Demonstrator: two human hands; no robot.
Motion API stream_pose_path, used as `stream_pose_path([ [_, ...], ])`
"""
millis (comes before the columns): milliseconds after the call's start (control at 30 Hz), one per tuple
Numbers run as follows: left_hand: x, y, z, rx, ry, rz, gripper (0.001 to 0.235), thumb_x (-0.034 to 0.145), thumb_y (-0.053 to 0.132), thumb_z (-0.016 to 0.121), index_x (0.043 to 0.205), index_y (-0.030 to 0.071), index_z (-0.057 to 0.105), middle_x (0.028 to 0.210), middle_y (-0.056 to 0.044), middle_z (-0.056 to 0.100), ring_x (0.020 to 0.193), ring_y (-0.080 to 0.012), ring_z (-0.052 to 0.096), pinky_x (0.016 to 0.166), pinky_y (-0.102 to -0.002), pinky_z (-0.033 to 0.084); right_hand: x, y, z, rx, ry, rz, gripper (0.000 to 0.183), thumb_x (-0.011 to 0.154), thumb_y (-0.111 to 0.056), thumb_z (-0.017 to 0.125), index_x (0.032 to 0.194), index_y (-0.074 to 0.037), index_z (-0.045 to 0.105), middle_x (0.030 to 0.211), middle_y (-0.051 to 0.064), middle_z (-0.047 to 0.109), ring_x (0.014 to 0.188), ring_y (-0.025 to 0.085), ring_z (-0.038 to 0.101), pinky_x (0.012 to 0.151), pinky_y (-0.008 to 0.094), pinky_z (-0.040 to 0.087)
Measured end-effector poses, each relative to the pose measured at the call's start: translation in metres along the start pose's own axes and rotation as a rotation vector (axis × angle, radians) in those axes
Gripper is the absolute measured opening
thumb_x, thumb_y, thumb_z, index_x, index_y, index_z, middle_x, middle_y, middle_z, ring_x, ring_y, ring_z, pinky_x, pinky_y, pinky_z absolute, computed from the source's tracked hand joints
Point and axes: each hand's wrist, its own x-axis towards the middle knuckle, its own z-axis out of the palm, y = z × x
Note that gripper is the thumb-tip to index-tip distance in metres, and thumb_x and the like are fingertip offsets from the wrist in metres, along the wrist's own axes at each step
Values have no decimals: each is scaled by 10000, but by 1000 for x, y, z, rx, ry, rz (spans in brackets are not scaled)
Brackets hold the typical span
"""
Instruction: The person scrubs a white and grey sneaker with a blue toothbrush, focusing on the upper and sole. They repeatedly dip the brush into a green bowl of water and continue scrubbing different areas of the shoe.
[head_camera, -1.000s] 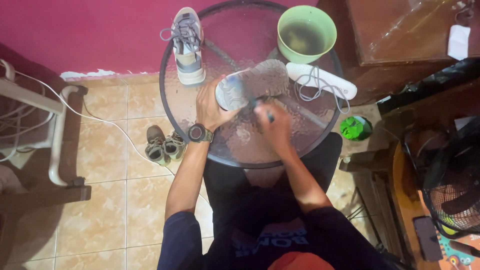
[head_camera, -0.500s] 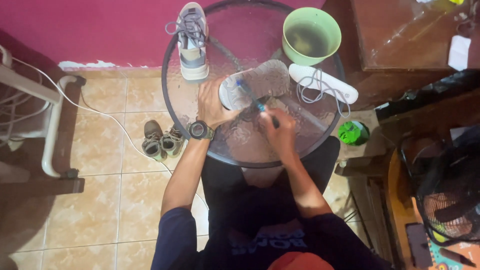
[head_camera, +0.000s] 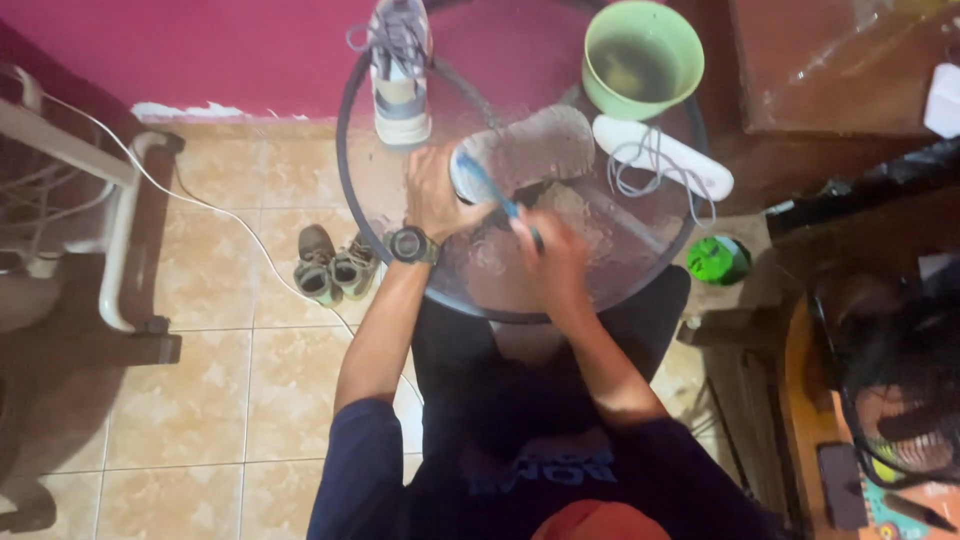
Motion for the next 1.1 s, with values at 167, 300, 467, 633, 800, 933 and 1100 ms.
stream_pose_path([
  [167,-3,-3,-1,37,-3,14,725,648,464,898,1127,-3,619,924,-149,670,839,-312,694,882,-430,479,3,8,7,64,-2,-30,109,953,-217,784,954,-112,759,861,105,743,839,333,745,750,394,577],
  [300,-4,-1,0,32,3,-2,753,650,506,899,1136,0,629,935,-150,663,868,-311,691,879,-438,481,-36,14,-10,-14,-44,-2,121,922,-237,820,968,-143,760,895,55,771,845,270,766,780,361,586],
  [467,-13,-13,6,66,21,-10,769,626,480,922,1141,-9,628,943,-151,686,859,-311,705,890,-433,479,2,10,12,49,23,-7,114,945,-240,794,1009,-146,787,884,91,767,840,311,750,766,378,580],
  [633,-13,-18,9,62,11,-66,772,559,424,926,1122,-8,624,915,-162,679,830,-325,702,897,-437,476,-28,15,-2,-37,-83,19,144,915,-223,797,994,-105,775,836,143,750,816,369,739,779,447,580],
  [800,8,7,-4,29,34,-32,799,630,526,937,1133,-10,624,939,-186,689,845,-347,712,893,-444,475,3,51,-9,-9,-18,129,117,967,-274,772,1000,-162,769,880,79,771,861,332,746,802,420,563],
  [933,12,-3,0,22,54,-39,829,642,560,932,1162,-6,622,956,-190,695,852,-358,713,896,-448,475,0,42,1,139,10,113,111,990,-206,739,1000,-96,756,911,172,753,896,421,729,810,478,570],
  [1100,-6,-4,4,42,33,-44,857,618,574,973,1141,-9,624,945,-188,705,857,-347,722,938,-450,470,-9,82,-28,-159,-48,258,186,1033,-349,687,991,-171,718,883,99,752,883,369,735,803,516,553],
])
